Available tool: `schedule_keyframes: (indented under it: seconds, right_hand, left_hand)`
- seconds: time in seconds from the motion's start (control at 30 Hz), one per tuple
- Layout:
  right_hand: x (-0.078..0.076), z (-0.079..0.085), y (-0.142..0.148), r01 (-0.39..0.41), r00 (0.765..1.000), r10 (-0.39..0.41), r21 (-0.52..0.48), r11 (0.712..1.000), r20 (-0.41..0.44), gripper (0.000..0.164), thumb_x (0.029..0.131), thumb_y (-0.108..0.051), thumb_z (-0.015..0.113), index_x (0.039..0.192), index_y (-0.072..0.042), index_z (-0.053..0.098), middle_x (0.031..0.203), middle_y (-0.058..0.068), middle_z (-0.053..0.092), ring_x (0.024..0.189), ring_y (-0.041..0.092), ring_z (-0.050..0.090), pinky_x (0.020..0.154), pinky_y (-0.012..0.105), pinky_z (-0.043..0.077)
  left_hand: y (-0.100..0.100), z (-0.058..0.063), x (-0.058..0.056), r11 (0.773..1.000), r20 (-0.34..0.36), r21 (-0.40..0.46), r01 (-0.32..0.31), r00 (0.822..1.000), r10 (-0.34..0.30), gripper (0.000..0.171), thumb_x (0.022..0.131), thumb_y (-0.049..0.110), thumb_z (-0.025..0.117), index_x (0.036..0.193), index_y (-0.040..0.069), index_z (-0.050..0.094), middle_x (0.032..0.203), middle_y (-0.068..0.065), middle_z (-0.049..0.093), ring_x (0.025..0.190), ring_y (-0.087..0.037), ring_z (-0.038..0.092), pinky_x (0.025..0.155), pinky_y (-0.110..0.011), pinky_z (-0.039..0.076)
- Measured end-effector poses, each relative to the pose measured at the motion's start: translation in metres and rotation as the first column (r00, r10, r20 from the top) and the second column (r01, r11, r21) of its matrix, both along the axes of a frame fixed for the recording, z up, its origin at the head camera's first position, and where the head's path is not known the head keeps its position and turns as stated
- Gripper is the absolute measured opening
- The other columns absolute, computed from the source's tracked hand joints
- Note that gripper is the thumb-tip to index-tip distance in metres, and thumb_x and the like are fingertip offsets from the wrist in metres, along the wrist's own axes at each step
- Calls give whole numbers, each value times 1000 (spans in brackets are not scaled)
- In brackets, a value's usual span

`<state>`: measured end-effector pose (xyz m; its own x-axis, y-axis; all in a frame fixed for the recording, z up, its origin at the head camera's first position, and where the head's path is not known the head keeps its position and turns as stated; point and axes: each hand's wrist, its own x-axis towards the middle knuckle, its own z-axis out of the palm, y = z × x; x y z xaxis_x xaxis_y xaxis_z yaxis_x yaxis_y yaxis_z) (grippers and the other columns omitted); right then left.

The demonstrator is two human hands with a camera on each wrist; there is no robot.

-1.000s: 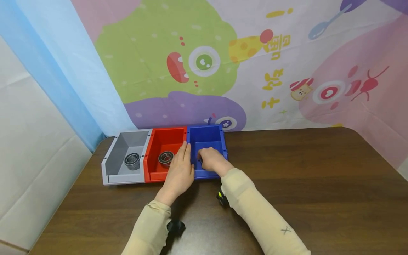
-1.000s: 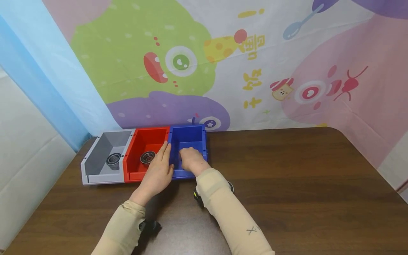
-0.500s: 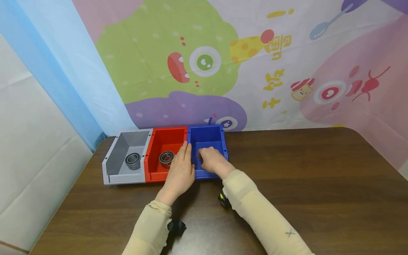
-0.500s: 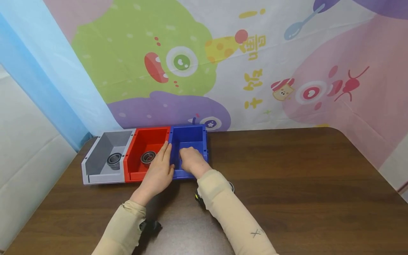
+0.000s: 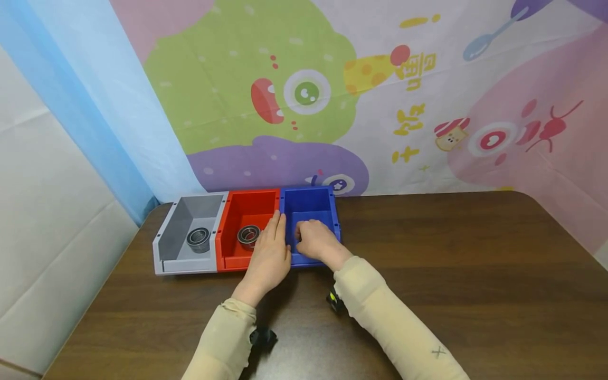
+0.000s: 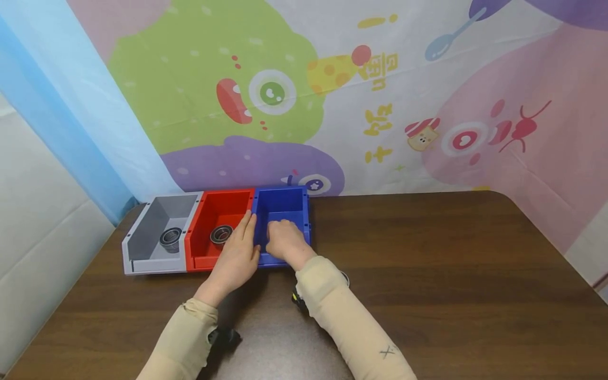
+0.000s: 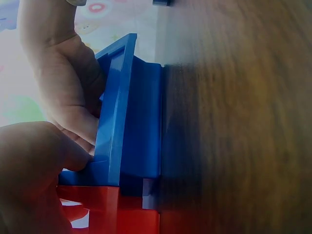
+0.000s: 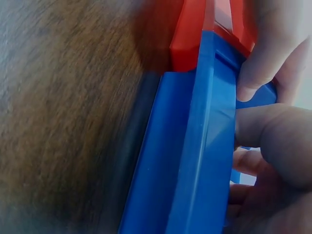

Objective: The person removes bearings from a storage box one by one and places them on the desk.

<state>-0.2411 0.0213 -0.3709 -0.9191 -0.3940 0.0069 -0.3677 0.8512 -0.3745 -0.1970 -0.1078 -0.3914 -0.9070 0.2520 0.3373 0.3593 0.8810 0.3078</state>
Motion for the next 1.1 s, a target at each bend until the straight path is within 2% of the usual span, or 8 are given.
schedule_keyframes:
  seconds: [0.27, 0.47, 0.87, 1.1]
  right_hand:
    - [4, 2, -2, 24, 1000, -23, -68, 997, 15, 10, 78, -11, 62, 86, -7, 62, 85, 5, 62, 80, 19, 56, 73, 33, 47]
    - [9, 4, -2, 8, 1000, -7, -91, 996, 13, 12, 81, -11, 61, 92, -6, 62, 89, 6, 62, 81, 19, 56, 75, 34, 48]
    - [21, 8, 3, -17, 999, 15, -52, 998, -29, 11, 83, -7, 54, 93, -7, 60, 87, 6, 59, 82, 20, 55, 74, 35, 47]
    - [29, 14, 9, -83, 993, 84, 19, 996, -79, 10, 83, -3, 57, 92, -7, 58, 82, 7, 55, 77, 21, 54, 67, 33, 47]
  left_hand:
    - [-1, 0, 1, 1000, -20, -5, 0, 1000, 0, 62, 84, 8, 56, 138, -6, 28, 146, -21, 25, 129, -37, 32, 103, -53, 29]
    - [0, 1, 0, 1000, 7, -11, -7, 1000, 7, 63, 85, 9, 54, 140, -4, 26, 147, -19, 23, 131, -35, 30, 104, -53, 28]
    - [0, 2, 1, 1000, 11, -3, -9, 1000, 9, 63, 85, 8, 55, 140, -4, 26, 147, -19, 23, 131, -35, 30, 104, -53, 27]
    - [0, 3, 2, 1000, 7, 0, 0, 1000, 0, 63, 85, 8, 55, 139, -5, 27, 147, -20, 24, 131, -36, 31, 104, -53, 28]
